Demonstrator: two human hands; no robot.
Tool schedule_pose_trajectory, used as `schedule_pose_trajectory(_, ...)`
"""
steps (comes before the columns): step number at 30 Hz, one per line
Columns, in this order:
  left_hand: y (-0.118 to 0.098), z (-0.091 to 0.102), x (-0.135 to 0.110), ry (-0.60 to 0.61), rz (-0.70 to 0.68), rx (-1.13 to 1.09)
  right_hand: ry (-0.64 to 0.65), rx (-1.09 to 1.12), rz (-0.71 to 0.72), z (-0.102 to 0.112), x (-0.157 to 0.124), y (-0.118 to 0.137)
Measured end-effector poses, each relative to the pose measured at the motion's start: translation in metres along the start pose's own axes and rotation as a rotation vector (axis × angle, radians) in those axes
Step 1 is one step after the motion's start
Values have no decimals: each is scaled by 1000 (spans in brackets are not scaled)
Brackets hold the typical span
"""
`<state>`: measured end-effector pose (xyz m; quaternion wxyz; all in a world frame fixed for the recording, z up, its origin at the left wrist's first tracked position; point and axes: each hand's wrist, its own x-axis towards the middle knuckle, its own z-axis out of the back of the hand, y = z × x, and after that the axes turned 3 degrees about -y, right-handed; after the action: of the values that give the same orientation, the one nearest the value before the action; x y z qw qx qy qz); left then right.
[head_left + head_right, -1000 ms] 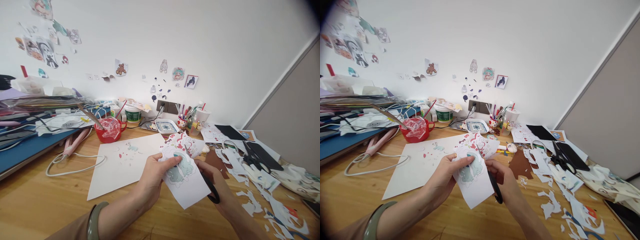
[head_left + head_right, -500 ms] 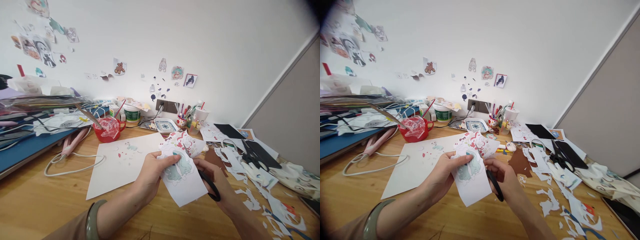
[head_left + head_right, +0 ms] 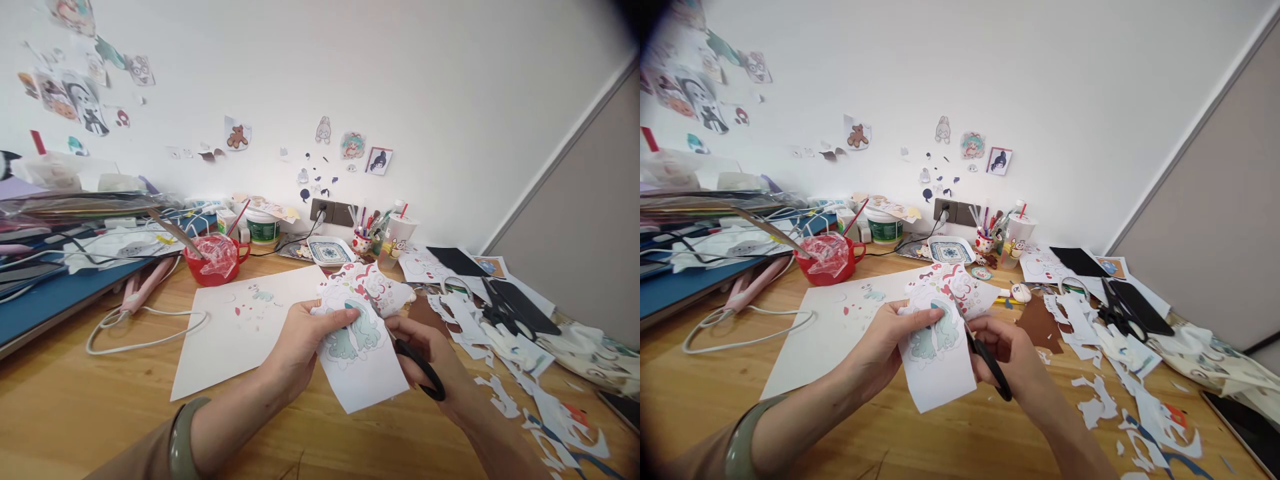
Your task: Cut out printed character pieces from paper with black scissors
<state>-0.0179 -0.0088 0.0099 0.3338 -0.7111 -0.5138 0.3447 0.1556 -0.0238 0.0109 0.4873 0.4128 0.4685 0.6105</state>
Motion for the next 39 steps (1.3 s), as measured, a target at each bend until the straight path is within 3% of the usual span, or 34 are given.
schedule_pose_trajectory(30,-6,1,6,-14,-14,-15,91,-28,13,8,-3,2)
schedule_pose_trajectory(39,-7,4,5,-75,-127,113,156,-19,-53,4,-5,9)
